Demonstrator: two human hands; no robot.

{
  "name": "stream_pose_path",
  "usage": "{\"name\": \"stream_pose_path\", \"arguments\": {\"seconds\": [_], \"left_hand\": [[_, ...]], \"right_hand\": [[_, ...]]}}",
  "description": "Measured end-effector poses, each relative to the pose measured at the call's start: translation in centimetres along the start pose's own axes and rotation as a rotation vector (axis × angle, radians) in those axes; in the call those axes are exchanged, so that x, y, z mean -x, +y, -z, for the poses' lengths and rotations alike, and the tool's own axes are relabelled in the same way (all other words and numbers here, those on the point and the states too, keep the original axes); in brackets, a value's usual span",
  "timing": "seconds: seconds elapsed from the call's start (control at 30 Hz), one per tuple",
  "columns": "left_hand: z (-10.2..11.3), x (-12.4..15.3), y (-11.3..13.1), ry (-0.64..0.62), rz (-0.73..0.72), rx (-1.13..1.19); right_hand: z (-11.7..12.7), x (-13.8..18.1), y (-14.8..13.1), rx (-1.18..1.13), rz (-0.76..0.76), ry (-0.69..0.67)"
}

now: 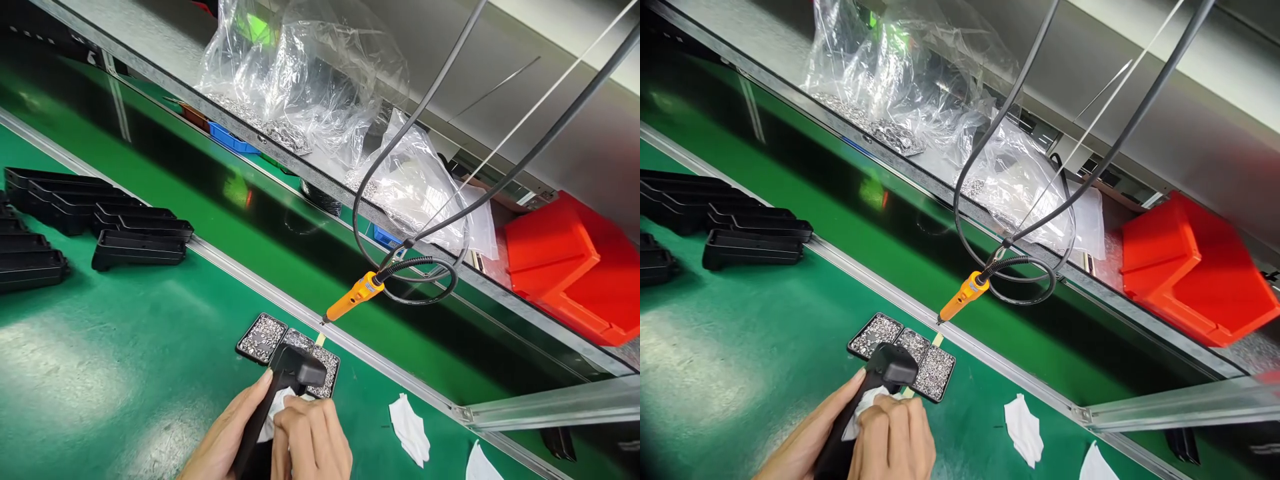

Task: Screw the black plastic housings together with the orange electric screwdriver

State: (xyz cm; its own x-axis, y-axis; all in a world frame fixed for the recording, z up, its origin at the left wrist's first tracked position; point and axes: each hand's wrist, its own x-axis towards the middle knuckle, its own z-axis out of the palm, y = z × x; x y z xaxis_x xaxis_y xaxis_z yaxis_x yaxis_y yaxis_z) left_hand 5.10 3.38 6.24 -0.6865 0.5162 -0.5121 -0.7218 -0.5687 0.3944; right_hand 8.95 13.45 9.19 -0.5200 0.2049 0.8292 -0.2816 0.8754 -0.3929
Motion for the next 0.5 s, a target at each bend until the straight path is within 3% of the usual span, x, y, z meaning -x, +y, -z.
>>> {"name": "stream_pose_path", "arguments": {"seconds": [0.13, 0.3, 0.5], "left_hand": [[-0.19, -0.03, 0.00, -0.025, -0.003, -0.002], [-0.66, 0.16, -0.28, -0.035, -0.019, -0.022], [-0.80, 0.34, -0.40, -0.032, -0.016, -0.014]], "right_hand": [[0.45, -0.10, 0.45, -0.035, 0.156, -0.094], [0.66, -0.21, 0.51, -0.083, -0.012, -0.048], [0.80, -0.30, 0.62, -0.100, 0.068, -0.092]]}}
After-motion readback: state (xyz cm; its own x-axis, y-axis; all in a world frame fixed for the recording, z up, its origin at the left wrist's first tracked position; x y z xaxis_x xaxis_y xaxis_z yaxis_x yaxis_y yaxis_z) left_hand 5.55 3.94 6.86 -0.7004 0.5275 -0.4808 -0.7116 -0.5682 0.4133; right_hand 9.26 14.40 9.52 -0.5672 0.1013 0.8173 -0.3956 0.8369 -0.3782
